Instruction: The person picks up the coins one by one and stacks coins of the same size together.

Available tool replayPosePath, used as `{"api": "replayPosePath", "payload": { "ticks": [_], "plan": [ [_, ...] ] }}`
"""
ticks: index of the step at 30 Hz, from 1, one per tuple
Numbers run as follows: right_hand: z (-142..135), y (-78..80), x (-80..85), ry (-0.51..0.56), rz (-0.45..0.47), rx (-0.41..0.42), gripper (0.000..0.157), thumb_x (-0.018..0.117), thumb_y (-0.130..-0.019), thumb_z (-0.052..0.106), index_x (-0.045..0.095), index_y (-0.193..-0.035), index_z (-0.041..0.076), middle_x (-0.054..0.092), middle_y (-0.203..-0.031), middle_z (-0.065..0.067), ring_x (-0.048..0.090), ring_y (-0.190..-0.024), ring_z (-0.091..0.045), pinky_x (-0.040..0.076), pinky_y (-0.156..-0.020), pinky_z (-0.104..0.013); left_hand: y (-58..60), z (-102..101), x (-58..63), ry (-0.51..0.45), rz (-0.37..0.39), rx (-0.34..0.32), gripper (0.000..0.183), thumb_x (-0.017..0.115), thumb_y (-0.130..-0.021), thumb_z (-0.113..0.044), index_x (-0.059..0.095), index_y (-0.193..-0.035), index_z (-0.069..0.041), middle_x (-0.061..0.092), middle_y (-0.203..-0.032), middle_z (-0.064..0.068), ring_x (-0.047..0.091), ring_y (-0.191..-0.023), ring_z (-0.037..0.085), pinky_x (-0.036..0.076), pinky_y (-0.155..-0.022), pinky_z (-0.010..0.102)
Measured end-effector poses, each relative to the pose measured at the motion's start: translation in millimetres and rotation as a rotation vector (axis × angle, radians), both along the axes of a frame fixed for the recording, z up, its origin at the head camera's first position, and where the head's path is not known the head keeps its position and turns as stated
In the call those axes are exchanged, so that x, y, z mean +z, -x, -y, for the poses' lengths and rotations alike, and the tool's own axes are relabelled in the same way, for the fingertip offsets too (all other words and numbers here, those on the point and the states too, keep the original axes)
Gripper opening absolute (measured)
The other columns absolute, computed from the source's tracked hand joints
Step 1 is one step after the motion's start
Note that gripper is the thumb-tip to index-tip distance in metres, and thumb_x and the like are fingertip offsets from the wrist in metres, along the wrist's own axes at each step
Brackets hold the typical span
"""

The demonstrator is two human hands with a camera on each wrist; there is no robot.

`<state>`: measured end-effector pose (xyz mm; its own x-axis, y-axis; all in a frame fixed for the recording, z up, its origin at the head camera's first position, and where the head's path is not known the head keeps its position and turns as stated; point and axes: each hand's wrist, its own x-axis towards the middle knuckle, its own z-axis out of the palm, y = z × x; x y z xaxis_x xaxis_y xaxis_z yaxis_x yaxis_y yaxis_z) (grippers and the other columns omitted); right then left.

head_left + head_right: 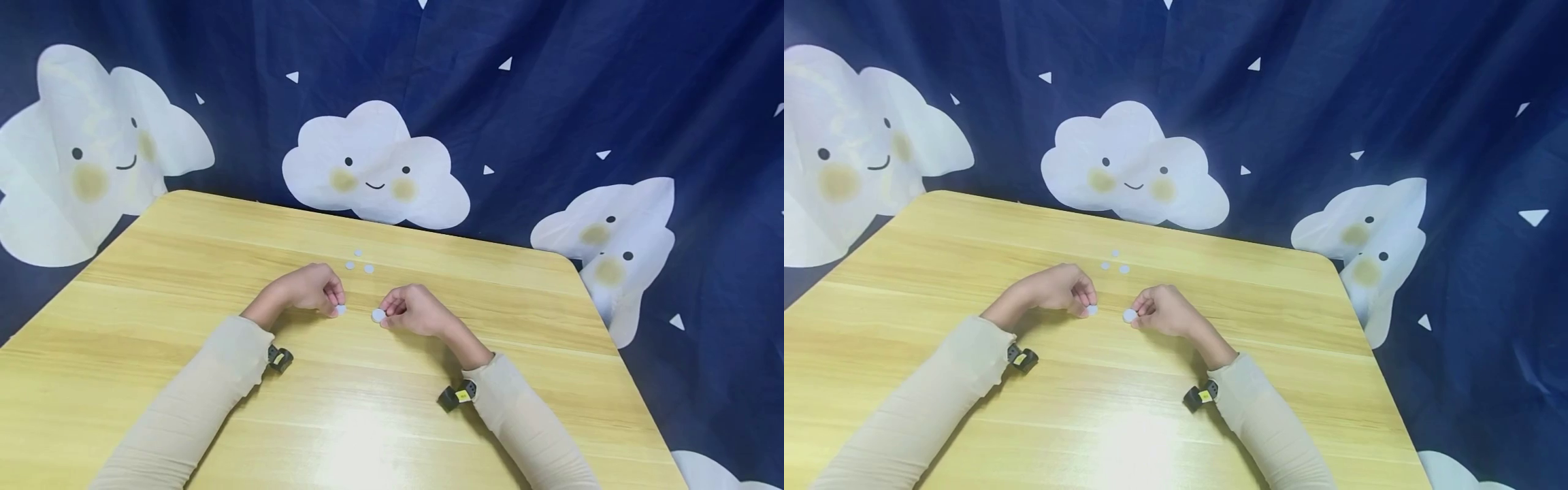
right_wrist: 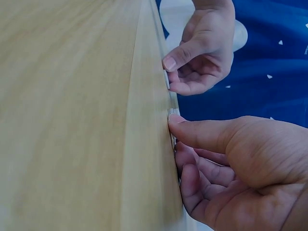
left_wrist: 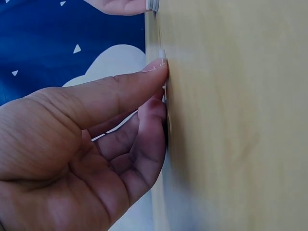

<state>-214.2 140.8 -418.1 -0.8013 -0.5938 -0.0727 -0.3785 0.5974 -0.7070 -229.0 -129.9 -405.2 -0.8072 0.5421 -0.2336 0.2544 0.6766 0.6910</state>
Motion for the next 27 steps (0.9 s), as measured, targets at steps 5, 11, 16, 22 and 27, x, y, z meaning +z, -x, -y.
{"api": "replayPosePath", "payload": {
  "ticks": [5, 11, 16, 22, 27],
  "plan": [
    [1.2, 0.1, 0.5, -0.002, -0.008, 0.003, 0.016, 0.084, -0.085, 0.008, 0.074, -0.097, 0.006, 0.068, -0.084, 0.001, 0.063, -0.077, -0.011, 0.055, -0.074, -0.024, -0.9, 1.0, -0.4, 0.002, -0.003, 0.005, 0.014, 0.084, -0.082, -0.004, 0.073, -0.091, -0.006, 0.068, -0.085, 0.003, 0.061, -0.082, 0.017, 0.052, -0.078, 0.03],
    [0.8, 0.2, 0.3, -0.004, -0.01, 0.01, 0.016, 0.083, -0.085, 0.008, 0.073, -0.097, 0.005, 0.068, -0.085, 0.001, 0.063, -0.076, -0.011, 0.055, -0.073, -0.024, -1.6, 0.8, -0.6, -0.006, 0.004, 0.011, 0.014, 0.083, -0.082, -0.004, 0.073, -0.091, -0.007, 0.067, -0.085, 0.003, 0.061, -0.081, 0.017, 0.052, -0.077, 0.03],
    [-1.1, 0.0, 1.1, -0.005, -0.002, 0.003, 0.017, 0.083, -0.085, 0.007, 0.073, -0.098, 0.005, 0.068, -0.085, 0.001, 0.063, -0.076, -0.011, 0.055, -0.074, -0.024, -1.2, -0.6, 0.8, -0.014, 0.009, 0.011, 0.014, 0.083, -0.082, -0.004, 0.073, -0.091, -0.006, 0.067, -0.085, 0.003, 0.06, -0.08, 0.017, 0.051, -0.076, 0.029],
    [-2.5, 1.3, 1.2, 0.005, 0.019, 0.008, 0.018, 0.083, -0.085, 0.006, 0.073, -0.099, 0.005, 0.068, -0.086, 0.0, 0.064, -0.078, -0.011, 0.056, -0.074, -0.024, -1.5, -0.8, 2.6, -0.008, 0.005, 0.013, 0.014, 0.083, -0.082, -0.004, 0.073, -0.092, -0.005, 0.067, -0.085, 0.003, 0.06, -0.081, 0.017, 0.051, -0.076, 0.029],
    [-4.0, 2.0, 3.8, 0.013, 0.047, 0.037, 0.022, 0.083, -0.085, 0.006, 0.072, -0.104, 0.003, 0.069, -0.089, -0.001, 0.065, -0.082, -0.012, 0.057, -0.079, -0.025, -2.2, 0.1, 1.1, -0.009, 0.016, 0.025, 0.014, 0.083, -0.082, -0.003, 0.073, -0.091, -0.005, 0.067, -0.085, 0.003, 0.06, -0.081, 0.017, 0.051, -0.076, 0.029]
  ]
}}
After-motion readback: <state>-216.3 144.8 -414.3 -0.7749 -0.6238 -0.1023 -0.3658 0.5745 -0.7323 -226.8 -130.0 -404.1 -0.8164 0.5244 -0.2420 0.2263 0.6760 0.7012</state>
